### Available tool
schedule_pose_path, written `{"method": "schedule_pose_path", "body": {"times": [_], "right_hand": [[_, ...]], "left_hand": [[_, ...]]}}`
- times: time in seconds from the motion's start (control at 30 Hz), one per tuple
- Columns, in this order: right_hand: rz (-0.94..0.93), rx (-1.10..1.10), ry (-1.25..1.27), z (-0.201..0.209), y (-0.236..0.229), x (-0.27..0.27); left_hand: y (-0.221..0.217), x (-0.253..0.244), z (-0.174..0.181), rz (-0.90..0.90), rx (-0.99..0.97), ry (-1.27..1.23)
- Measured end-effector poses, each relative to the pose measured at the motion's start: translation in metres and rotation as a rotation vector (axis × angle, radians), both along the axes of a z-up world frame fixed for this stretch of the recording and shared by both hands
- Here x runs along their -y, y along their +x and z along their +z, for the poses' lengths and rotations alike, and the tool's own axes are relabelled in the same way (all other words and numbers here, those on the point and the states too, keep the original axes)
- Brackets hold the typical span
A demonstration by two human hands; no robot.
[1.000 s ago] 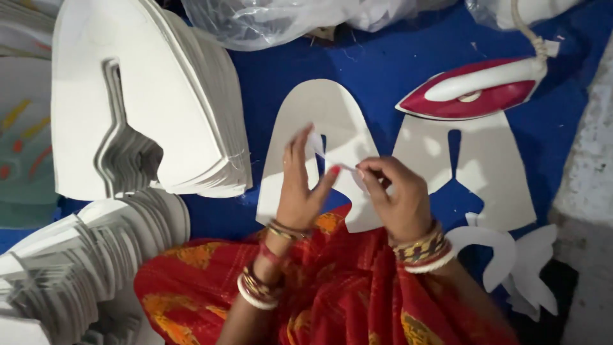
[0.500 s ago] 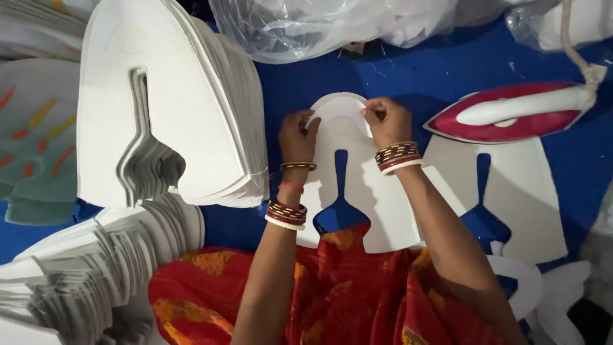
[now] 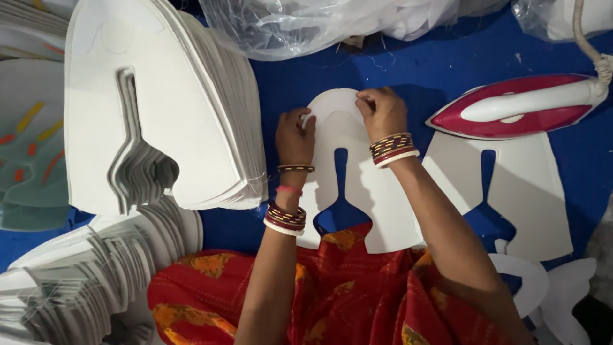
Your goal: The person irons white, shaped fabric pieces using a red and white electric iron. They pick up pieces from a stack, place them on a blue surface, iron them, and then move them to a separate pile.
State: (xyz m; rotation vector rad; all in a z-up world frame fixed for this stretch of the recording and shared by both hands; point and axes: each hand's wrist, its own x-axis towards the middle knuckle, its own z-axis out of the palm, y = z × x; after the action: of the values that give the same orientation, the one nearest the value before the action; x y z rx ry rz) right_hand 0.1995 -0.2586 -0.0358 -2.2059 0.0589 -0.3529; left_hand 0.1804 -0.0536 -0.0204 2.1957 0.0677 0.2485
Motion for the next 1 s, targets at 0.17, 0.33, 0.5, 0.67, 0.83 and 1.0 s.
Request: {"method": "schedule_pose_path", "body": {"times": [0.17,0.33,0.5,0.67,0.83,1.0], "right_hand": [[-0.012,-0.002,-0.117,0.017,-0.007,-0.006],[-0.037,0.048,-0.259,0.031,-0.018,-0.009],[-0.024,0.199,-0.282,0.042,-0.041,0.020],[-0.182,0.298,-0.596,0.102,-0.063,0.122],[-0.056,0.173,-1.120,0.101,-0.044,0.205],[0.009,-0.405,-0.949,0.117,-0.022,0.215]], "left_hand": [[-0.002,0.000,0.002,0.004,0.019,0.028],[-0.009,-0.003,-0.004,0.006,0.102,0.115],[-0.031,-0.003,0.018,-0.004,-0.020,0.090],[-0.094,0.042,0.052,-0.209,0.185,0.221],[-0.160,0.139,0.039,-0.655,0.112,0.072],[-0.184,0.178,0.007,-0.892,-0.056,0.441]]}}
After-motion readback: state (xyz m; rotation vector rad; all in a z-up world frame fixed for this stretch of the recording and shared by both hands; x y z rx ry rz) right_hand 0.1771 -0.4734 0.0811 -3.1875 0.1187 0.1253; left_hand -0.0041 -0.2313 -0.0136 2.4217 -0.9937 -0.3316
